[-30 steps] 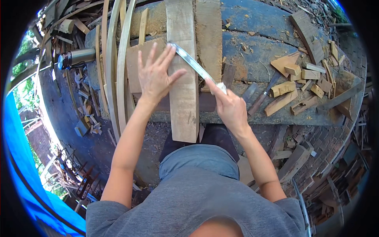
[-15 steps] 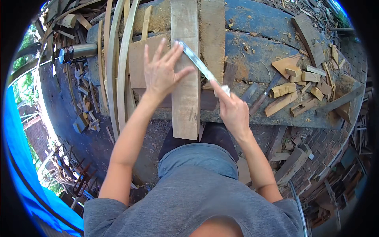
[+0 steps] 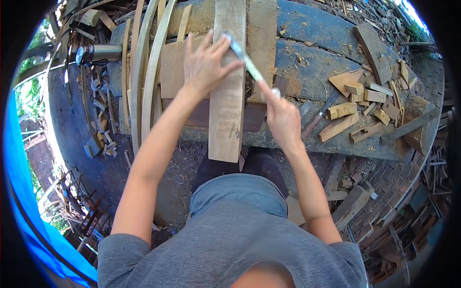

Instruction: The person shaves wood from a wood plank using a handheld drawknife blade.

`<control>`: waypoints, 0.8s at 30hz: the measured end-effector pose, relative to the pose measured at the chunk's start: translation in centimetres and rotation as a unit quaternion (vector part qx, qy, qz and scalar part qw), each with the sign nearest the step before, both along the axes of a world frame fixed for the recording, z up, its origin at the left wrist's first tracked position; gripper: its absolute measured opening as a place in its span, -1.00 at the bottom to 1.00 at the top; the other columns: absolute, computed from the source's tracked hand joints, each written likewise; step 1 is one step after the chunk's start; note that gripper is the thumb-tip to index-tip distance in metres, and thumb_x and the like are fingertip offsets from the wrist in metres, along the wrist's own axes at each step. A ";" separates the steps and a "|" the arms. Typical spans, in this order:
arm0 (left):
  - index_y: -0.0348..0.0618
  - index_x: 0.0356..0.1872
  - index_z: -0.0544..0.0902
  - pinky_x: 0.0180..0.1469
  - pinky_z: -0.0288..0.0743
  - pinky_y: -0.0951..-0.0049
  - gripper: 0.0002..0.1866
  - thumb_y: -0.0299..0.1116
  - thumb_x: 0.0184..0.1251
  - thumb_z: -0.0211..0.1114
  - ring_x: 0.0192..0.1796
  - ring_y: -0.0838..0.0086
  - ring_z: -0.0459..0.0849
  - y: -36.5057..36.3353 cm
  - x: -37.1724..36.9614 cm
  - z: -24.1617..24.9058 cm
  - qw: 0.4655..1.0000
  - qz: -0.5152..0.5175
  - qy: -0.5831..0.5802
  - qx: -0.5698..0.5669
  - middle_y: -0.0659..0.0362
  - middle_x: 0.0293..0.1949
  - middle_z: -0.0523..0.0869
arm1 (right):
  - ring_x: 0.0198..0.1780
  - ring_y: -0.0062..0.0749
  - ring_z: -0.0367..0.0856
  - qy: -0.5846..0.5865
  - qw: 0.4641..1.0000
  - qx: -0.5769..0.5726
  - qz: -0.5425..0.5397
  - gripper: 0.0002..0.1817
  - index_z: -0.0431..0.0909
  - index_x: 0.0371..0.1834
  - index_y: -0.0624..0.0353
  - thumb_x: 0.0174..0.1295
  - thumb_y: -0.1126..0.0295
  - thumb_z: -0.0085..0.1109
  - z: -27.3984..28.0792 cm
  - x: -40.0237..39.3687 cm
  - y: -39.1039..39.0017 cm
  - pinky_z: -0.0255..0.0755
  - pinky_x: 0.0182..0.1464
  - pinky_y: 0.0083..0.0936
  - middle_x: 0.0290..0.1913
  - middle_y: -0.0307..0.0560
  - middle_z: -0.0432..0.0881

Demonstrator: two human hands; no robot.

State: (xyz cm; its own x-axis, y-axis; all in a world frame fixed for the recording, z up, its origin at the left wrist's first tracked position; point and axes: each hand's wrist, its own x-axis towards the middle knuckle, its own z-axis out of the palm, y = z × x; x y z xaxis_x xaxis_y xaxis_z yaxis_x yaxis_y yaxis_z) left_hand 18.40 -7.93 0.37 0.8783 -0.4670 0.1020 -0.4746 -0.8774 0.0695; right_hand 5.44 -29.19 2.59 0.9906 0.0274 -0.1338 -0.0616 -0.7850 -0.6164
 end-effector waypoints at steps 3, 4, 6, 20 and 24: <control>0.07 0.32 0.61 0.60 -0.20 -0.11 -0.14 0.53 0.33 -0.08 0.52 0.24 0.38 -0.3 5.0 -0.7 0.999 0.011 -0.036 0.024 0.26 0.33 0.63 | -0.42 0.16 0.71 -0.037 0.999 -0.007 -0.022 -0.56 0.49 0.39 -0.30 0.49 0.33 0.01 -1.6 5.1 1.1 0.58 -0.42 0.00 -0.46 0.21 0.67; 0.06 0.31 0.62 0.59 -0.17 -0.12 -0.15 0.52 0.34 -0.08 0.52 0.24 0.37 -0.4 5.9 -0.8 0.999 0.013 -0.039 0.028 0.25 0.33 0.63 | -0.42 0.16 0.71 -0.041 0.999 -0.009 -0.017 -0.56 0.49 0.39 -0.30 0.49 0.33 0.01 -1.5 5.2 1.3 0.58 -0.42 0.00 -0.46 0.21 0.67; 0.05 0.31 0.62 0.58 -0.15 -0.14 -0.15 0.51 0.35 -0.08 0.52 0.23 0.37 -0.3 5.4 -1.0 0.998 0.024 -0.044 0.027 0.25 0.33 0.63 | -0.42 0.13 0.72 -0.028 0.999 -0.031 -0.017 -0.61 0.52 0.36 -0.26 0.51 0.31 -0.02 -1.1 5.4 1.4 0.59 -0.40 -0.01 -0.48 0.20 0.67; 0.12 0.35 0.57 0.57 -0.14 -0.23 -0.20 0.47 0.42 -0.18 0.57 0.26 0.29 -2.0 9.3 -1.8 0.995 0.072 -0.037 0.055 0.27 0.38 0.58 | -0.29 0.17 0.73 -0.017 0.996 -0.083 -0.009 -0.50 0.45 0.43 -0.31 0.45 0.39 0.05 -0.9 9.2 1.8 0.55 -0.25 0.03 -0.36 0.24 0.71; 0.16 0.48 0.40 0.54 -0.06 -0.26 -0.25 0.39 0.48 -0.16 0.57 0.12 0.25 -0.9 6.8 -2.2 0.993 0.106 -0.024 -0.051 0.22 0.51 0.41 | -0.16 0.14 0.75 -0.045 0.998 0.014 -0.028 -0.53 0.45 0.44 -0.27 0.50 0.38 -0.02 -1.7 7.7 2.0 0.60 -0.12 -0.06 -0.16 0.27 0.72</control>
State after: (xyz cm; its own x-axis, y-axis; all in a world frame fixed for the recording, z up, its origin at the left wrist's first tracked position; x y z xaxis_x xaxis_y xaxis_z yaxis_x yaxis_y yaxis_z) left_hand 25.18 -8.87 -1.82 0.9487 -0.2574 0.1837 -0.2850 -0.9476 0.1445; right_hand 13.11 -27.23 0.94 0.9987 -0.0265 -0.0440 -0.0486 -0.7648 -0.6424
